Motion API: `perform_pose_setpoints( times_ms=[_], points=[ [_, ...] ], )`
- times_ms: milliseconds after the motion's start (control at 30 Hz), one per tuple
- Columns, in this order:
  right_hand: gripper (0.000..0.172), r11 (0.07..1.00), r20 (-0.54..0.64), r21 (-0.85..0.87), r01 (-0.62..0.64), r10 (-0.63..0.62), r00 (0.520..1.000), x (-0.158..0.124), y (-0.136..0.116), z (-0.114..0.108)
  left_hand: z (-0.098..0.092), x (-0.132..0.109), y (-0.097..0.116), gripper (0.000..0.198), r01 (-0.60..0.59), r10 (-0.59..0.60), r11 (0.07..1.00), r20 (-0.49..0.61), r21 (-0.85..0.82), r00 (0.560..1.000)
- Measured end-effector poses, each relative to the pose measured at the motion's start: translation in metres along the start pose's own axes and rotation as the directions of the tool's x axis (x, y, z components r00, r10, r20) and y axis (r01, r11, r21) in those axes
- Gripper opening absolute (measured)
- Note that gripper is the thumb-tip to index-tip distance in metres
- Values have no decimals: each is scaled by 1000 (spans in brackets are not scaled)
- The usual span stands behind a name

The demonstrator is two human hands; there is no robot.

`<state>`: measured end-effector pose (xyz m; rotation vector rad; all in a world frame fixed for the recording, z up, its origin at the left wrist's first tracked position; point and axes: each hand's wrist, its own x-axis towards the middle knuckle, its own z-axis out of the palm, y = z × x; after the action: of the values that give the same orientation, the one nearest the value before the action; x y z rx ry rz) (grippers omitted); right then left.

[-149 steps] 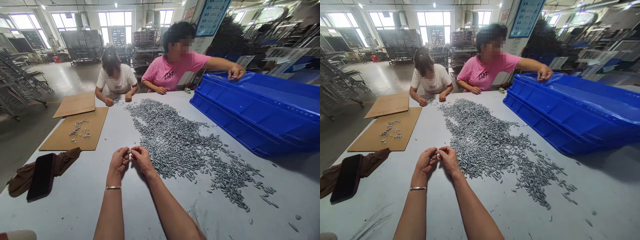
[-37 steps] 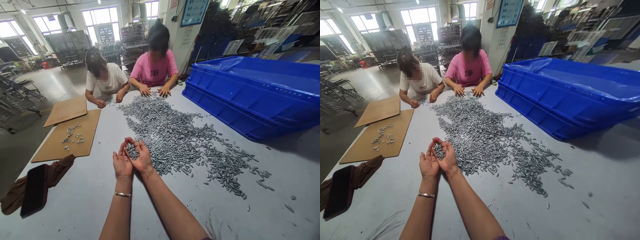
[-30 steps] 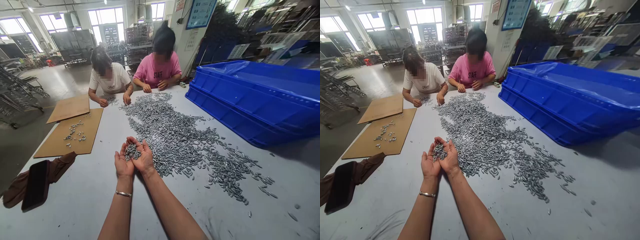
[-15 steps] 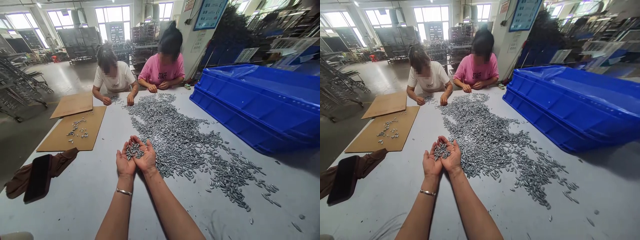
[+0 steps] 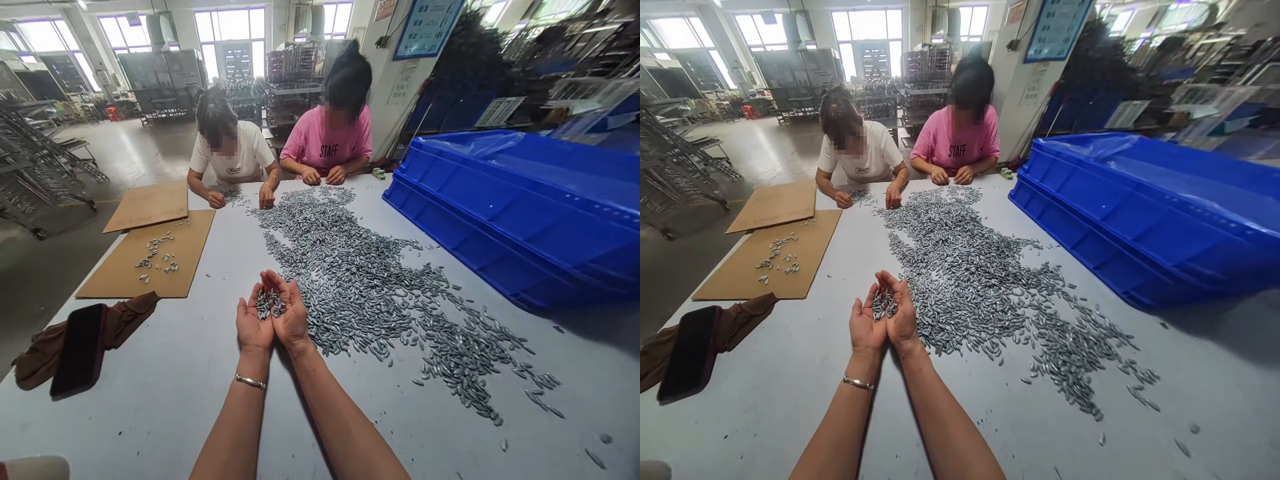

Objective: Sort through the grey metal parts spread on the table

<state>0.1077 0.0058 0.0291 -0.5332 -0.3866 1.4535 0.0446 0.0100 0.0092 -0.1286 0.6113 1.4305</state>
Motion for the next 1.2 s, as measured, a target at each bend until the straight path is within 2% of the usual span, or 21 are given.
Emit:
perform_pose_setpoints(
  times_ms=[233, 400, 500, 600, 767, 867, 1000, 1200],
  points=[
    [53, 994, 69, -91, 61, -55, 996, -6, 1, 5, -2, 0, -3, 39, 26, -26, 1000, 33, 0, 999],
    [48, 945, 159, -264, 192, -154, 975, -16, 3, 9, -5, 2, -3, 37, 61, -61, 998, -3, 10, 998],
    [50, 931, 175, -289, 222, -177, 969, -17, 4, 11, -7, 4, -3, 36, 61, -61, 998, 4, -26, 998],
    [51, 957, 100, -179, 228, -213, 972, -12, 4, 11, -6, 4, -3, 38, 80, -77, 995, 54, -61, 996],
    [42, 966, -176, -44, 254, -257, 950, 4, 0, -1, -1, 1, 2, 38, 79, -63, 981, 95, -178, 993],
    [41, 985, -249, 2, 173, -167, 954, 11, 0, -10, 1, -1, 7, 38, 55, -34, 979, 109, -196, 993],
    [42, 996, -241, 92, -3, 26, 970, 14, 7, -17, 3, -2, 12, 36, 23, -2, 989, 135, -149, 991],
    [37, 990, -204, 97, -99, 117, 972, 14, 19, -17, 8, -3, 17, 37, -39, 53, 995, 160, -89, 986]
  ],
)
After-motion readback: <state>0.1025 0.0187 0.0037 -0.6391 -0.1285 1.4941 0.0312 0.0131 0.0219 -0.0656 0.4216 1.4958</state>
